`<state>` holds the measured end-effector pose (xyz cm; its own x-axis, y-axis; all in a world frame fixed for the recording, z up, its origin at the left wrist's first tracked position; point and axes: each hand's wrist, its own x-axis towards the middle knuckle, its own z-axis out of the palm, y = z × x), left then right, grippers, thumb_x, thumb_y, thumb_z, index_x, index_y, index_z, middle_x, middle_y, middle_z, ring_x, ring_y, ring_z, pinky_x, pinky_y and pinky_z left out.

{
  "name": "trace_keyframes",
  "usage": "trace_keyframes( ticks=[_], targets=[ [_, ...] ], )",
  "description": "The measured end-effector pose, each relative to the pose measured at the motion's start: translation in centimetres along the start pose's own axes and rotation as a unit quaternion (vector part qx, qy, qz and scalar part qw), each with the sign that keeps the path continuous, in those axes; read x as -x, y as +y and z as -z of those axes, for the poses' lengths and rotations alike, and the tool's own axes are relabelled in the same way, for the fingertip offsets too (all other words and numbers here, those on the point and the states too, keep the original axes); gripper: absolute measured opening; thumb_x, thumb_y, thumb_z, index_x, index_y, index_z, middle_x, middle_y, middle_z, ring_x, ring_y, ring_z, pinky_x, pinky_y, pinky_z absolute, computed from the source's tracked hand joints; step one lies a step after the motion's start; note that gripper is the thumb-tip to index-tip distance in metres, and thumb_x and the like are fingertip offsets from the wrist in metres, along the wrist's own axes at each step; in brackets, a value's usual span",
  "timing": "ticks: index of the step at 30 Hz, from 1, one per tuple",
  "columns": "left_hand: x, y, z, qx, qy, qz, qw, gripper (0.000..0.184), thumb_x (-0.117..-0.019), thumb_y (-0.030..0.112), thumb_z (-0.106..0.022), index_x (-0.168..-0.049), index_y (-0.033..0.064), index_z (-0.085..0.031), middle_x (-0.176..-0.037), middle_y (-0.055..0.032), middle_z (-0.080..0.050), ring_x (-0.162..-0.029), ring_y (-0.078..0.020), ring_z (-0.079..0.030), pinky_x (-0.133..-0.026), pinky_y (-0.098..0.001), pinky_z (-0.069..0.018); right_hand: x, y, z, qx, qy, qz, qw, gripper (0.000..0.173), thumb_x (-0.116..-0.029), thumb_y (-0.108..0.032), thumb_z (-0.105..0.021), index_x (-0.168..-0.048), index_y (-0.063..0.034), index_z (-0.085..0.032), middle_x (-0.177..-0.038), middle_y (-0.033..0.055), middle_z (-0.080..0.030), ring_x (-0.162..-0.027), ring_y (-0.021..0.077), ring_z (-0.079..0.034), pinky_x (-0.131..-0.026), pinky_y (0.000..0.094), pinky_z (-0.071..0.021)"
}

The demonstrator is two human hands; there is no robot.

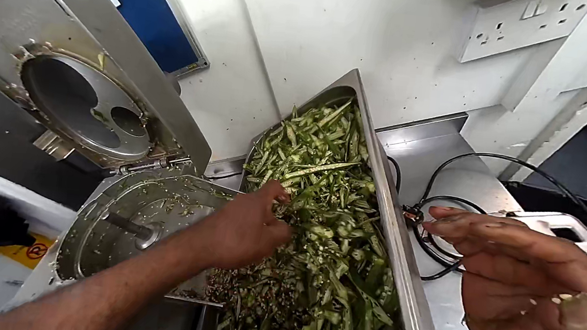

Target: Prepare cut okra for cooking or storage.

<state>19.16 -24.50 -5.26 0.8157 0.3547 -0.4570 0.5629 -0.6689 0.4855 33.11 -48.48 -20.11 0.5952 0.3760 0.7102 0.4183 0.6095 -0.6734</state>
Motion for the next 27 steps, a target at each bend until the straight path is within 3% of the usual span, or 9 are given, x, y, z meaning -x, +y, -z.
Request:
trace_keyframes(
  ticks=[3,5,9,12,15,17,22,25,27],
  targets=[
    [-1.5,-2.5,0.7,-0.01,0.027,0.065,0.997,0.052,-0.1041,0.025,-0.06,-0.149,0.0081,-0.039,-0.095,-0.0151,-0.069,-0.073,-0.0233,-0.072,-0.065,-0.0402,-0.0628,0.5,0.0,0.3,0.007,0.003,-0.002,1.0,0.05,-0.1008,-0.061,-0.046,-0.128,-0.0246,-0.067,-0.125,0.0002,-0.069,-0.123,0.0268,-0.062,-0.108,0.0494,-0.0495],
    [-2.5,-2.9,-0.5,0.117,-0.005,0.097,0.988,0.055,-0.1033,0.023,-0.062,-0.149,0.0075,-0.035,-0.107,-0.0183,-0.068,-0.081,-0.0255,-0.073,-0.071,-0.0399,-0.0624,0.7,-0.2,0.4,0.01,0.008,-0.003,1.0,0.052,-0.1006,-0.062,-0.047,-0.128,-0.0231,-0.067,-0.124,0.0022,-0.069,-0.122,0.0281,-0.063,-0.108,0.0502,-0.0497],
    [-5.8,0.8,-2.3,0.107,0.003,0.022,0.994,0.06,-0.098,0.021,-0.068,-0.148,0.0041,-0.04,-0.122,-0.0224,-0.064,-0.095,-0.0315,-0.07,-0.082,-0.0498,-0.0603,0.6,-0.5,0.7,0.018,0.016,0.004,1.0,0.053,-0.1001,-0.063,-0.046,-0.127,-0.023,-0.068,-0.122,0.0031,-0.07,-0.121,0.0285,-0.064,-0.107,0.0493,-0.0501],
    [-10.7,3.5,-1.4,0.107,0.058,-0.005,0.993,0.048,-0.097,0.022,-0.068,-0.136,-0.001,-0.054,-0.113,-0.0231,-0.067,-0.087,-0.0316,-0.071,-0.077,-0.0508,-0.0608,0.4,-0.8,0.1,0.023,0.001,0.011,1.0,0.053,-0.1005,-0.063,-0.045,-0.127,-0.023,-0.067,-0.122,0.004,-0.07,-0.119,0.0294,-0.064,-0.105,0.0488,-0.0522],
    [-13.9,5.3,-0.2,0.132,0.087,0.02,0.987,0.045,-0.0998,0.024,-0.066,-0.133,-0.0032,-0.052,-0.105,-0.021,-0.065,-0.074,-0.024,-0.07,-0.068,-0.0395,-0.0617,0.5,-1.3,-0.6,0.029,-0.018,0.022,0.999,0.052,-0.101,-0.062,-0.045,-0.127,-0.0231,-0.068,-0.122,0.0029,-0.07,-0.123,0.0286,-0.062,-0.108,0.0486,-0.0495],
    [-14.4,5.6,0.6,0.088,0.117,0.03,0.989,0.049,-0.0999,0.027,-0.066,-0.135,-0.0024,-0.05,-0.104,-0.0215,-0.066,-0.074,-0.0245,-0.07,-0.068,-0.0401,-0.0614,0.7,-1.5,-0.5,0.028,-0.024,0.026,0.999,0.052,-0.1011,-0.062,-0.045,-0.128,-0.0232,-0.067,-0.123,0.0025,-0.07,-0.124,0.0283,-0.061,-0.11,0.0487,-0.0481],
    [-9.6,5.1,-1.1,-0.184,0.094,-0.026,0.978,0.046,-0.1007,0.023,-0.059,-0.141,0.0021,-0.052,-0.115,-0.0264,-0.067,-0.106,-0.0432,-0.067,-0.089,-0.0653,-0.0527,1.2,-1.9,0.9,0.032,-0.005,0.013,0.999,0.051,-0.1008,-0.061,-0.047,-0.128,-0.0221,-0.067,-0.123,0.0039,-0.07,-0.121,0.0289,-0.063,-0.106,0.0487,-0.0508],
    [-3.4,4.2,-5.1,-0.211,0.049,-0.083,0.973,0.036,-0.1041,0.022,-0.055,-0.137,0.0074,-0.057,-0.107,-0.0183,-0.07,-0.096,-0.0359,-0.07,-0.081,-0.0585,-0.0577,1.3,-2.1,1.7,0.032,-0.005,0.008,0.999,0.049,-0.1012,-0.059,-0.047,-0.13,-0.0234,-0.066,-0.127,0.0013,-0.068,-0.122,0.0264,-0.062,-0.105,0.0467,-0.0514],
    [0.0,2.9,-7.2,-0.264,0.093,-0.126,0.952,0.039,-0.1043,0.026,-0.055,-0.141,0.0124,-0.056,-0.11,-0.0128,-0.068,-0.089,-0.0293,-0.071,-0.074,-0.0504,-0.0603,0.9,-2.1,1.8,0.036,-0.007,0.014,0.999,0.048,-0.1015,-0.059,-0.047,-0.129,-0.0242,-0.066,-0.128,0.0004,-0.067,-0.123,0.0264,-0.062,-0.106,0.0469,-0.0511]
  ],
)
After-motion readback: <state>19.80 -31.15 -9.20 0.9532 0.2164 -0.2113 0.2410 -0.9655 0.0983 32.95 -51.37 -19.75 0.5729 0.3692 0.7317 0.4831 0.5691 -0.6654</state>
